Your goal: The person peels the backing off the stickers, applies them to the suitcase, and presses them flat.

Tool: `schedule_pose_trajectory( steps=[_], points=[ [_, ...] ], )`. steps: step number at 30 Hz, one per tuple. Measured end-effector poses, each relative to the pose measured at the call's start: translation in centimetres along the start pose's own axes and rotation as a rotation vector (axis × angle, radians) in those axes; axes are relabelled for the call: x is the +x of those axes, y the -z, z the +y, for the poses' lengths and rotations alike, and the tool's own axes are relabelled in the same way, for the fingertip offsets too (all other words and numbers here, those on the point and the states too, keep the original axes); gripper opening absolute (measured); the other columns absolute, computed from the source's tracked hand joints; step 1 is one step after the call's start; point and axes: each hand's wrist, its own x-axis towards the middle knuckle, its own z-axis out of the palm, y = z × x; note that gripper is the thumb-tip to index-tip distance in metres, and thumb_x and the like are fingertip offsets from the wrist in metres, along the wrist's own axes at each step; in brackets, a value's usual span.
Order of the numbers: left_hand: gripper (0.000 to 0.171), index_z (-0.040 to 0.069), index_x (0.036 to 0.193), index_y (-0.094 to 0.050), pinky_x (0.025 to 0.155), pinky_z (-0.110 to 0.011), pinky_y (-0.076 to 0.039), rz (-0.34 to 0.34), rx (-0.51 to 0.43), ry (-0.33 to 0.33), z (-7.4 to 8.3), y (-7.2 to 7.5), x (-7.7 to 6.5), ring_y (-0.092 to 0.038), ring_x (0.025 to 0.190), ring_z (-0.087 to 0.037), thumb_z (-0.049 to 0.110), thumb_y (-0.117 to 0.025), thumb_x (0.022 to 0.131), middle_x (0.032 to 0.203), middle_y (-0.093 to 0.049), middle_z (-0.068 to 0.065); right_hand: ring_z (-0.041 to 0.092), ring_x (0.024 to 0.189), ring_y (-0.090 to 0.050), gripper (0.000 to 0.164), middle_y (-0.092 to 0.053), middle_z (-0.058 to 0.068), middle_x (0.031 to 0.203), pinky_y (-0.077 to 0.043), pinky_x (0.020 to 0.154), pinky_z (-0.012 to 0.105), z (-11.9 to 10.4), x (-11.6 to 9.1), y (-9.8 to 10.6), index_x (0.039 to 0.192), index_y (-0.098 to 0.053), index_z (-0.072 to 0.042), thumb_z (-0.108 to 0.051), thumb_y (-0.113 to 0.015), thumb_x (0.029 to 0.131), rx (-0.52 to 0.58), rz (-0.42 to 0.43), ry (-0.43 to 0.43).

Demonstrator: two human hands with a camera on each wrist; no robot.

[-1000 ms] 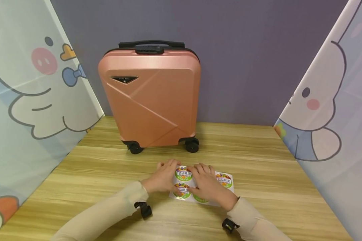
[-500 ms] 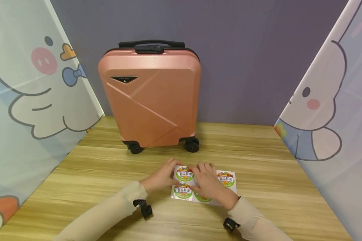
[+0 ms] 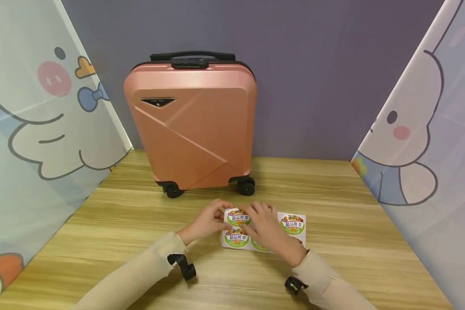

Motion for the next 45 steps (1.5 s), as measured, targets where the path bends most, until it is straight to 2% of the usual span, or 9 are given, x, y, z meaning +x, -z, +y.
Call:
schedule_pose_trajectory(
  steps=[5,14,21,25,31,38,41,45],
  points=[
    [0.043,-0.005,0.122,-0.061,0.073,-0.023,-0.057,0.024,-0.052,-0.023,0.6,0.0,-0.2,-0.064,0.082,-0.017,-0.009,-0.076,0.082,0.108,-0.053,-0.010,0.023,0.087,-0.055,0.043,-0.057,0.004,0.098,-0.039,0.079,0.057,-0.1,0.8,0.2,0.116,-0.062,-0.008,-0.017,-0.083,0.080,0.009,0.087,0.021],
    [0.042,-0.003,0.121,-0.064,0.072,-0.022,-0.057,0.048,-0.054,-0.067,1.0,0.0,-0.4,-0.066,0.083,-0.024,-0.006,-0.078,0.082,0.109,-0.056,-0.012,0.031,0.095,-0.057,0.040,-0.059,0.005,0.100,-0.039,0.083,0.066,-0.4,1.5,0.5,0.106,-0.062,-0.008,-0.018,-0.086,0.077,0.033,0.113,-0.020],
    [0.047,-0.002,0.125,-0.063,0.067,-0.020,-0.056,0.043,-0.054,-0.077,1.2,-0.2,-0.4,-0.068,0.082,-0.026,-0.005,-0.079,0.081,0.110,-0.059,-0.015,0.029,0.094,-0.054,0.031,-0.059,0.003,0.098,-0.038,0.081,0.057,-0.4,2.0,0.6,0.093,-0.067,-0.011,-0.012,-0.089,0.072,0.051,0.172,-0.040],
    [0.047,-0.002,0.127,-0.063,0.065,-0.019,-0.054,0.045,-0.037,-0.069,1.4,-0.1,-0.3,-0.069,0.083,-0.022,-0.005,-0.078,0.082,0.112,-0.063,-0.015,0.026,0.093,-0.054,0.029,-0.061,0.001,0.097,-0.038,0.082,0.055,-0.4,2.1,0.6,0.096,-0.069,-0.011,-0.011,-0.088,0.074,0.061,0.172,-0.052],
    [0.043,-0.002,0.123,-0.065,0.065,-0.020,-0.052,0.057,-0.008,-0.065,1.3,-0.2,-0.3,-0.067,0.081,-0.018,-0.005,-0.078,0.082,0.103,-0.069,-0.014,0.025,0.093,-0.055,0.029,-0.064,0.001,0.097,-0.040,0.084,0.055,-0.5,2.1,0.6,0.098,-0.071,-0.010,-0.012,-0.088,0.074,0.063,0.172,-0.063],
    [0.041,-0.001,0.122,-0.066,0.065,-0.020,-0.053,0.066,0.001,-0.054,1.4,-0.4,-0.4,-0.068,0.081,-0.018,-0.005,-0.077,0.083,0.106,-0.070,-0.013,0.026,0.090,-0.056,0.029,-0.065,0.003,0.095,-0.044,0.082,0.056,-0.4,2.2,0.6,0.094,-0.071,-0.009,-0.009,-0.089,0.071,0.058,0.210,-0.025],
    [0.042,0.000,0.123,-0.066,0.065,-0.021,-0.054,0.062,0.002,-0.047,1.5,-0.4,-0.4,-0.068,0.081,-0.018,-0.003,-0.078,0.083,0.108,-0.069,-0.013,0.025,0.089,-0.057,0.029,-0.065,0.003,0.094,-0.046,0.080,0.053,-0.3,2.2,0.6,0.093,-0.071,-0.008,-0.009,-0.089,0.070,0.061,0.225,-0.005],
    [0.043,0.000,0.123,-0.067,0.065,-0.021,-0.054,0.059,0.001,-0.060,1.3,-0.5,-0.3,-0.068,0.080,-0.020,-0.002,-0.079,0.082,0.107,-0.070,-0.013,0.021,0.083,-0.057,0.030,-0.065,0.002,0.091,-0.047,0.073,0.042,-0.1,2.2,0.6,0.092,-0.071,-0.007,-0.007,-0.090,0.069,0.072,0.245,0.020]
  ],
)
